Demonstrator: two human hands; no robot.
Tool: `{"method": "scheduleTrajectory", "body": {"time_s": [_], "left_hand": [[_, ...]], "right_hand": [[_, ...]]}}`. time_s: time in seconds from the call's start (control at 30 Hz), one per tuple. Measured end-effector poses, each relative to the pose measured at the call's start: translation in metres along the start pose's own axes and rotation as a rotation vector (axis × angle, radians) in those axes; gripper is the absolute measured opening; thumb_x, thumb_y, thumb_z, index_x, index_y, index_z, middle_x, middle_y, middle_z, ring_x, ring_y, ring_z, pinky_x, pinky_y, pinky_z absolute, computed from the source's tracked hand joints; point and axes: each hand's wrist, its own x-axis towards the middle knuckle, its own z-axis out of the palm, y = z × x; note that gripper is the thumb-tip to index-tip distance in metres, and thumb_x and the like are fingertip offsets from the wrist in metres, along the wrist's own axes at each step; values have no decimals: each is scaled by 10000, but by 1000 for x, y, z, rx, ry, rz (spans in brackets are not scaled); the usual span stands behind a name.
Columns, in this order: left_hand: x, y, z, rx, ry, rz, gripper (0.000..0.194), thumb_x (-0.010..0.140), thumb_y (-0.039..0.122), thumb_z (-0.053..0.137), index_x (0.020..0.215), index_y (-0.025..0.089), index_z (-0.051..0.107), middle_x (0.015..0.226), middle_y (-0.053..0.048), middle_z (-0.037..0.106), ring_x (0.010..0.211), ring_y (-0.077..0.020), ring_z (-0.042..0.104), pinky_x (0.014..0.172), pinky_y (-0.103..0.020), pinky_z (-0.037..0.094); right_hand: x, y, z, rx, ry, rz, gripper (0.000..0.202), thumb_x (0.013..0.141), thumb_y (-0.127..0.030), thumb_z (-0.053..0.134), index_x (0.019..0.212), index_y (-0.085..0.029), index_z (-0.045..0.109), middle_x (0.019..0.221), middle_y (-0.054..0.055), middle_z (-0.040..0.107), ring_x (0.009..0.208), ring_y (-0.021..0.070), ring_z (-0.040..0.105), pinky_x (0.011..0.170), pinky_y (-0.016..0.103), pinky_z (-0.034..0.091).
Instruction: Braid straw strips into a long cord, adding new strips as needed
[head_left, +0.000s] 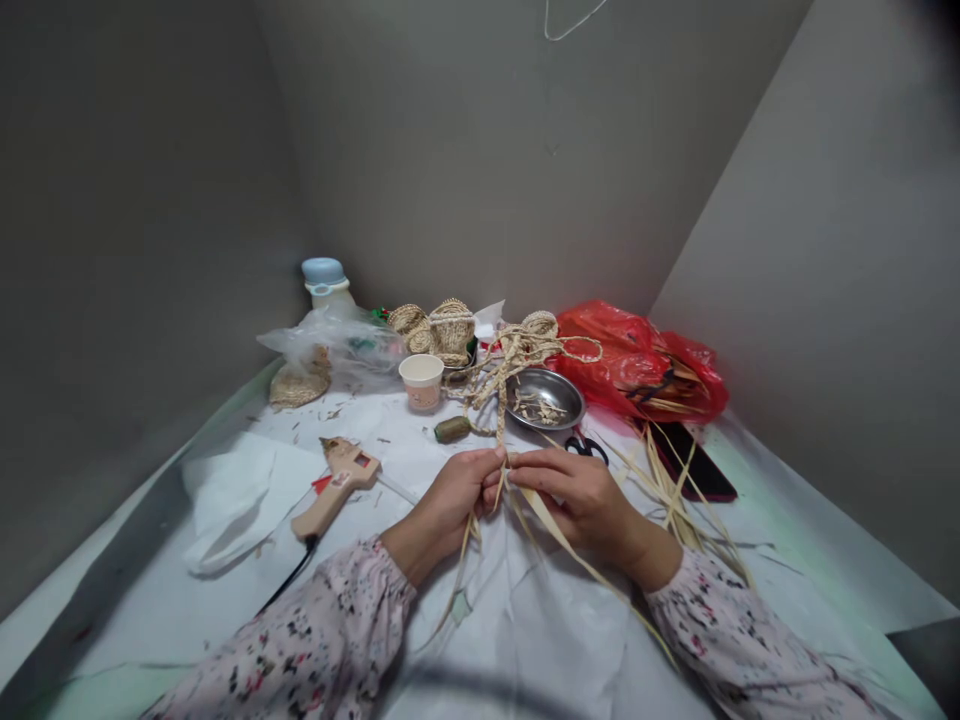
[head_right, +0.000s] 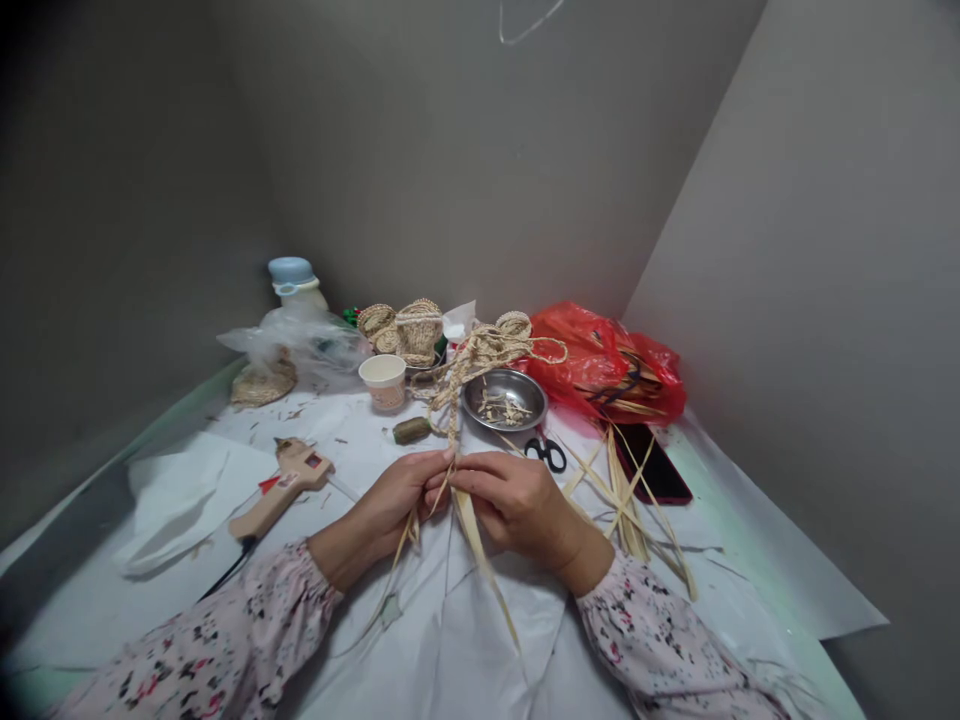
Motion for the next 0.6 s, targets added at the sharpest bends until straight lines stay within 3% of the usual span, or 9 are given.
{"method": "scheduleTrajectory", "body": {"time_s": [0.4,0.6], "left_hand": [[-2,0,2,11,-5,0,314,742,399,693,686,136,530,528,84,337,440,-33,292,433,-166,207],[-4,1,4,50,-22,-10,321,729,408,685,653,140,525,514,74,368,448,-45,314,448,-185,211]], "right_hand": [[-1,4,3,26,-12,-43,409,804,-47,507,1155,-222,620,1118,86,673,1058,194,621,901,363,531],[0,0,1,14,-75,-18,397,818,-53,504,1159,-225,609,1130,95,654,1057,196,607,897,363,521]]}}
